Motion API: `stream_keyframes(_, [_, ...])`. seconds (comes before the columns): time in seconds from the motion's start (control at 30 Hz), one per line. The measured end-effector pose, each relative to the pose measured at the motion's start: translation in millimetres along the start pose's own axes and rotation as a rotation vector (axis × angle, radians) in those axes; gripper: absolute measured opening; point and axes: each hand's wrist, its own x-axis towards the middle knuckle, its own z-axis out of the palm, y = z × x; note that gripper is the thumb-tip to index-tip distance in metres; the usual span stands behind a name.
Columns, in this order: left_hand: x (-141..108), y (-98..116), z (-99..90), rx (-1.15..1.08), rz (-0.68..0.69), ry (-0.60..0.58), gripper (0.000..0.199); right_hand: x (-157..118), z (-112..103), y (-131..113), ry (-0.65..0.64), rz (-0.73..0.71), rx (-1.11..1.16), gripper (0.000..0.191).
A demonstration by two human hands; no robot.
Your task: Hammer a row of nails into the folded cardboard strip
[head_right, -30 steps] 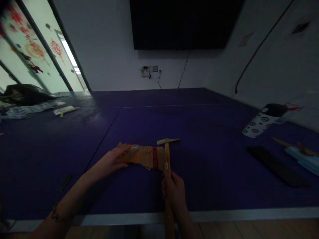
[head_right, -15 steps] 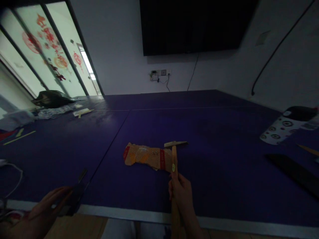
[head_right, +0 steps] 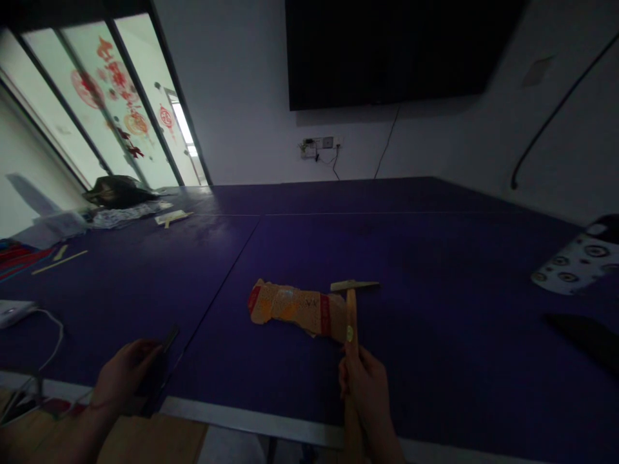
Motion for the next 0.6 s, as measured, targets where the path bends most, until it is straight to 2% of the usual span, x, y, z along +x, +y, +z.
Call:
stream_keyframes(0.1, [-2.9, 1.3, -1.6, -0.036, 0.017, -0.061, 0.028, -0.3, 1.2, -1.5, -0.003, 0.016, -0.006, 0.046])
stream_keyframes(0.6, [-2.4, 7.5, -2.9, 0.0, 0.054, -0.105, 0.022, -1.0, 2.4, -3.5, 0.006, 0.01, -0.048, 0.046])
